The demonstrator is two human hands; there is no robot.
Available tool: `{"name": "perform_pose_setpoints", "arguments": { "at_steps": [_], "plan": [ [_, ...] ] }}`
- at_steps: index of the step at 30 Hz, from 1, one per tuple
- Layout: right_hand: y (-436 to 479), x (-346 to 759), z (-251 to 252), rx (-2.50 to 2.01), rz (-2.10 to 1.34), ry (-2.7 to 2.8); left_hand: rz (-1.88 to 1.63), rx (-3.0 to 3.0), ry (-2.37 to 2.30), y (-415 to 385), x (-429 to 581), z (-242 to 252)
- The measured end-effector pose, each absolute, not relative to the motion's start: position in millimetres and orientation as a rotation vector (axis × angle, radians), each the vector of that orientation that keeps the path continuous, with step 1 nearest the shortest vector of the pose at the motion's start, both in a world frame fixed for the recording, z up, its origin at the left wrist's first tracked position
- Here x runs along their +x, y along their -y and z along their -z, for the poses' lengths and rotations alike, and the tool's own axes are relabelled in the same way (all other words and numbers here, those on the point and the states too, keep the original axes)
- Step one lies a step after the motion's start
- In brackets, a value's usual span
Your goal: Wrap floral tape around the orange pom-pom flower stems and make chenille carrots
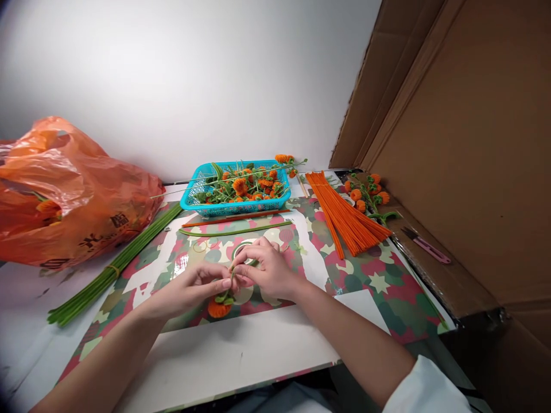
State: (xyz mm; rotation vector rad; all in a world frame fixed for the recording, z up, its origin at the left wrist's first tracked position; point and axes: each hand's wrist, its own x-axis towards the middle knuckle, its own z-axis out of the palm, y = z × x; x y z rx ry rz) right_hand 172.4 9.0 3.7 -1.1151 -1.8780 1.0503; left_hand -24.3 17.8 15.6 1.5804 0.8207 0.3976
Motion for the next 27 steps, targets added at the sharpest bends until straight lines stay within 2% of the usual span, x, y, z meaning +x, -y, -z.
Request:
{"name": "perform_pose_setpoints", "arguments": {
  "at_steps": [3,11,14,19,23,27],
  "plan": [
    [-9.8,172.2,-4.8,-1.108,-1.126,1.842,-0.378,1.476,-0.772,-17.1,-23.5,-14.0],
    [-9.0,165.6,-1.1,-1.38,-1.019,1.651,-0.749,1.689,-1.272,-13.2,-8.5,-4.9],
    [-8.5,165.4,0.1,-1.375,-1.009,1.648,-0.774,1.753,-1.329,-12.8,-8.1,-5.6],
    [-8.9,166.8,-1.5,-1.355,-0.991,1.672,-0.608,1.719,-1.165,-15.6,-14.7,-11.6],
    [-8.8,167.4,-1.7,-1.271,-1.077,1.709,-0.445,1.41,-0.888,-17.9,-22.3,-11.3],
    [-10.6,169.3,1.7,-1.186,-1.183,1.675,-0.43,1.215,-0.778,-17.0,-22.6,-6.2]
  ]
}}
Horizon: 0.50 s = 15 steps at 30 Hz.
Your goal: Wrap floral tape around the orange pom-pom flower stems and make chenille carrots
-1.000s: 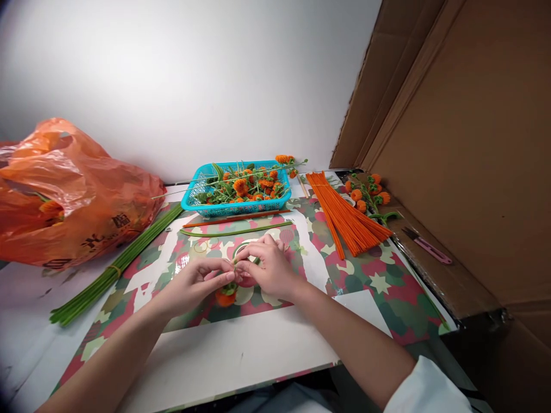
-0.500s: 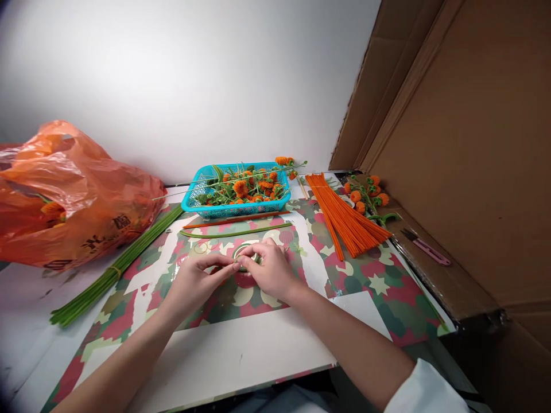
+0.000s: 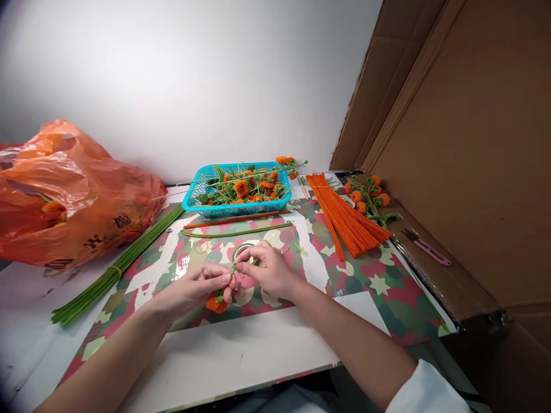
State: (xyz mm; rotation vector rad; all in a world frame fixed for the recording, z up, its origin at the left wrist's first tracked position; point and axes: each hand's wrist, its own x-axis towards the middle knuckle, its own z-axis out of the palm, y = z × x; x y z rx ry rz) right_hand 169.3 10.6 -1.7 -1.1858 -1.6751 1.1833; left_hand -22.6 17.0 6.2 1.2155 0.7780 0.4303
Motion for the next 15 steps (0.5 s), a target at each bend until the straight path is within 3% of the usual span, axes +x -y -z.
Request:
{"name": "perform_pose_setpoints", "arguments": {
  "at_steps": [10,15],
  "plan": [
    [-8.3,166.6,0.0,-1.378,-0.984,1.652,-0.825,1.837,-1.326,-9.3,-7.2,-10.1],
    [-8.2,165.8,-2.0,-1.351,-0.928,1.723,-0.7,1.875,-1.261,-10.6,-10.9,-13.6]
  ]
}}
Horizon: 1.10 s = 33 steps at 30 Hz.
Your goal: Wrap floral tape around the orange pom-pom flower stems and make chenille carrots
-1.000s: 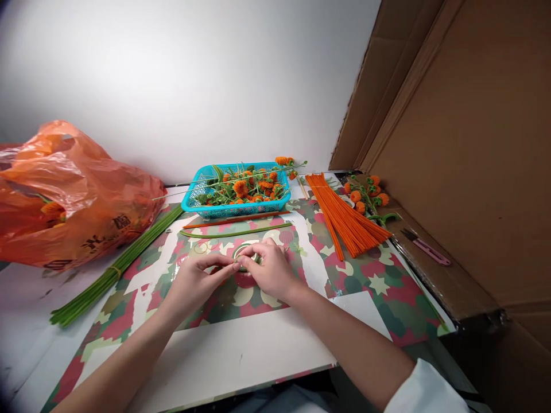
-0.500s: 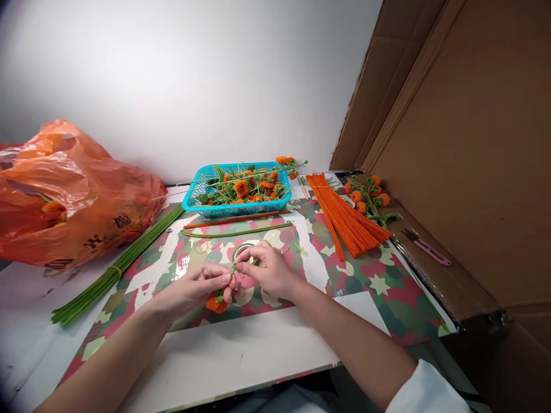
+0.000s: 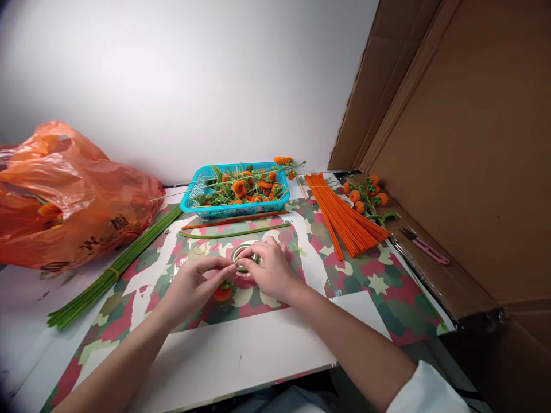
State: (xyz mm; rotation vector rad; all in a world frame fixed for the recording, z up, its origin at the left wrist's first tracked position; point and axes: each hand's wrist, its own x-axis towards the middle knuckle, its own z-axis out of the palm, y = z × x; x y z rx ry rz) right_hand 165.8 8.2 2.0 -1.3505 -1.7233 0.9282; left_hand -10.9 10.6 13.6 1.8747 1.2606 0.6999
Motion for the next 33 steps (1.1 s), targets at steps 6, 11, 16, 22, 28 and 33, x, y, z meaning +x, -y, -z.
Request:
{"name": "perform_pose_setpoints", "arguments": {
  "at_steps": [6,11,16,22,28,33],
  "plan": [
    [-6.2,169.6,-8.2,-1.197,-1.083,1.799,-0.465,1.389,-0.848,-16.1,-20.4,-10.8],
    [-8.2,171.8,-7.2,-1.219,-1.127,1.746,-0.514,1.3,-0.905,-15.8,-16.8,-6.9],
    [-8.8,168.5,-4.8,-1.35,-1.011,1.715,-0.789,1.751,-1.307,-9.7,-7.3,-9.4],
    [-8.4,168.6,-4.0,-1.343,-1.021,1.693,-0.747,1.842,-1.281,-9.3,-9.6,-9.9],
    [-9.1,174.1,-4.8,-1.189,-1.141,1.765,-0.441,1.458,-0.89,-16.3,-21.6,-14.6],
    [-9.1,175.7,-5.4,-1.206,-1.238,1.737,-0.403,1.363,-0.835,-16.0,-22.4,-15.2]
  ]
}}
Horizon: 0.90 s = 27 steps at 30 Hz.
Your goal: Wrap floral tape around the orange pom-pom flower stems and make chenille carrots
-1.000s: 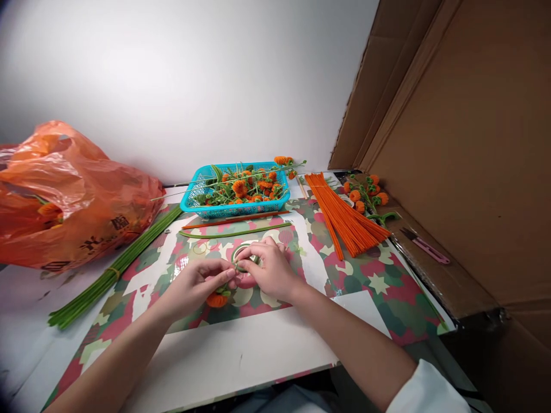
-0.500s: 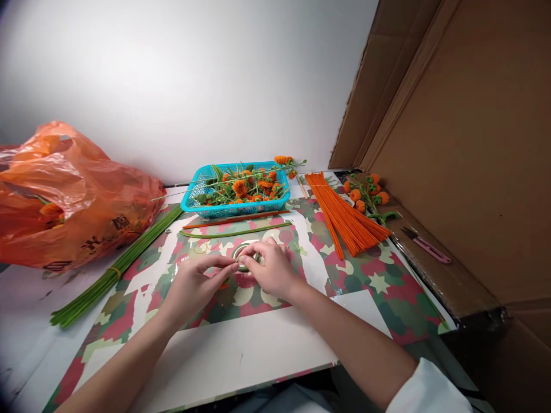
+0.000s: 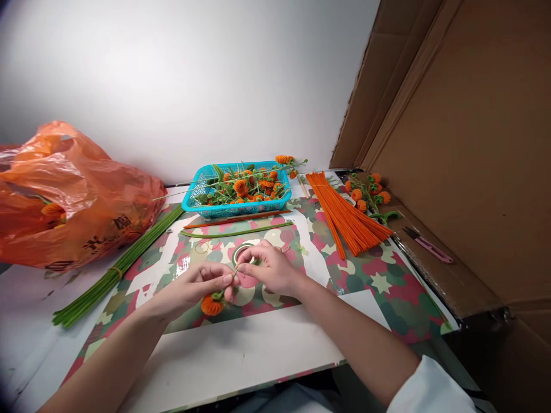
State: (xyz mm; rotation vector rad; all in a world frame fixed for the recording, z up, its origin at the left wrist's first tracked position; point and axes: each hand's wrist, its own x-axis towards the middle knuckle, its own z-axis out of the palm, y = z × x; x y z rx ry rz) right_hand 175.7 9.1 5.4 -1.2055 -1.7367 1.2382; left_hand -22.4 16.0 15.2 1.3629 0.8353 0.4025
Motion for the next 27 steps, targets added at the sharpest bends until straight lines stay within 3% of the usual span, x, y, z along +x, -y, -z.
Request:
{"name": "perform_pose_setpoints", "arguments": {
  "at_steps": [7,18,27],
  "plan": [
    [-11.4,169.7,-4.3,-1.315,-1.093,1.751,-0.704,1.786,-1.284,-9.5,-9.7,-11.6],
    [-11.0,171.0,-4.8,-1.188,-1.141,1.811,-0.38,1.279,-0.845,-15.7,-20.7,-10.1],
    [-10.9,170.9,-7.8,-1.361,-1.022,1.808,-0.738,1.889,-1.274,-12.7,-12.2,-9.1]
  ]
}}
